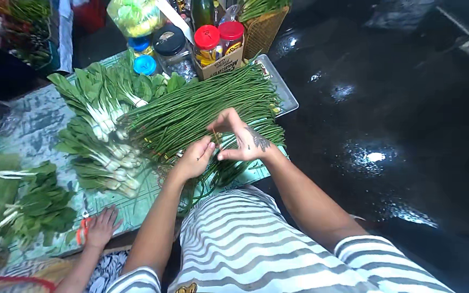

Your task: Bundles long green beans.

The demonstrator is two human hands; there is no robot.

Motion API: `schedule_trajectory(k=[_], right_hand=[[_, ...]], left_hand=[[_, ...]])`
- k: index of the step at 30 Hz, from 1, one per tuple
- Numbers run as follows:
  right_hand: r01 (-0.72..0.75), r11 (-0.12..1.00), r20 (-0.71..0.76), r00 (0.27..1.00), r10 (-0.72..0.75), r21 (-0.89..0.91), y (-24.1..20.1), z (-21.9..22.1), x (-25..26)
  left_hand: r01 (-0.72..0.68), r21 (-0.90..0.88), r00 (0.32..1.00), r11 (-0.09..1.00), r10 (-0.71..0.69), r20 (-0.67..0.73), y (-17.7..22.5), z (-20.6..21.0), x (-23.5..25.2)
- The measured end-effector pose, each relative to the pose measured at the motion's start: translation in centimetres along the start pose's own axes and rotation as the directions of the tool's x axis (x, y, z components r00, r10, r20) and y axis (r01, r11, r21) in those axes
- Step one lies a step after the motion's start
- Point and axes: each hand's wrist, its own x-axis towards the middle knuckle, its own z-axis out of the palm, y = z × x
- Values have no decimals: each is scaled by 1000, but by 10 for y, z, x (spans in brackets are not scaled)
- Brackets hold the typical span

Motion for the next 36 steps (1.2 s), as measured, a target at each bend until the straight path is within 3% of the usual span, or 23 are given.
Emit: schedule_trajectory(k=[2, 4, 5, 7, 8, 10, 12, 13, 15, 18, 19, 21, 22, 23, 24, 25, 26, 27, 28, 29, 30, 33, 36], right_hand=[[-84, 983, 34, 995, 91, -161, -5, 6, -1], [-163, 967, -35, 987, 160, -195, -5, 12, -8], [-173, 979, -102, 982, 162, -109, -2, 13, -14], [-124, 958, -177, 969, 173, 260, 5, 16, -31], [-81, 863, -160, 970, 183, 499, 11, 18, -39], [35, 513, -146, 973, 179, 858, 22, 31, -52], [153, 234, -214, 941, 262, 960, 26, 45, -49], [184, 192, -236, 925, 299, 964, 26, 49, -43], [152, 271, -231, 929, 288, 950, 23, 50, -31], [59, 528, -185, 964, 190, 847, 11, 30, -10], [46, 666, -193, 970, 150, 745, 5, 19, -3], [49, 949, -190, 982, 12, 313, -12, 2, 7], [68, 988, -155, 987, -45, 142, -19, -1, 7], [91, 988, -115, 990, -77, 128, -22, -1, 4], [107, 965, -104, 991, -84, 240, -20, 2, -2], [114, 882, -136, 989, -57, 457, -13, 9, -10], [112, 717, -177, 984, 17, 688, -4, 18, -17], [116, 538, -198, 975, 98, 835, 5, 26, -22], [134, 386, -214, 962, 172, 913, 9, 33, -23], [150, 303, -222, 950, 220, 941, 8, 37, -20], [145, 305, -222, 946, 235, 941, 2, 36, -16], [46, 612, -205, 960, 193, 790, -32, 12, 8], [14, 960, -201, 979, 45, 281, -62, -14, 29]], left_hand=[[-13, 0, 1000, 1000, 13, 23, 4, 2, 1], [5, -162, 1000, 987, -6, -7, 1, 3, 1], [26, -326, 998, 945, -45, -52, -3, 3, 2], [41, -680, 984, 732, -148, -100, -9, 3, 5], [33, -798, 978, 602, -182, -98, -10, 5, 5], [-25, -915, 985, 402, -148, -92, -13, 15, 1], [-114, -942, 989, 315, -55, -138, -13, 26, 3], [-166, -930, 983, 327, -20, -182, -12, 30, 5], [-242, -858, 968, 454, 49, -247, -11, 33, 8], [-203, -525, 967, 826, 84, -242, -3, 19, 7], [-157, -353, 971, 922, 78, -228, 2, 13, 6], [-49, -99, 979, 994, 28, -202, 12, 4, 5], [5, -106, 980, 994, -26, -199, 17, 1, 6], [48, -256, 973, 965, -104, -207, 18, 0, 7], [60, -525, 965, 849, -184, -186, 18, 0, 8], [36, -763, 962, 645, -230, -149, 18, -2, 8], [-12, -894, 967, 448, -222, -124, 16, -3, 7], [-81, -941, 976, 330, -168, -142, 15, -2, 6], [-143, -946, 979, 291, -101, -179, 13, 2, 5], [-194, -931, 975, 309, -40, -217, 13, 6, 5], [-235, -908, 970, 348, 18, -244, 13, 9, 4], [-287, -768, 957, 573, 146, -250, 18, 3, 2], [-291, -253, 938, 923, 223, -264, 33, -13, -3]])
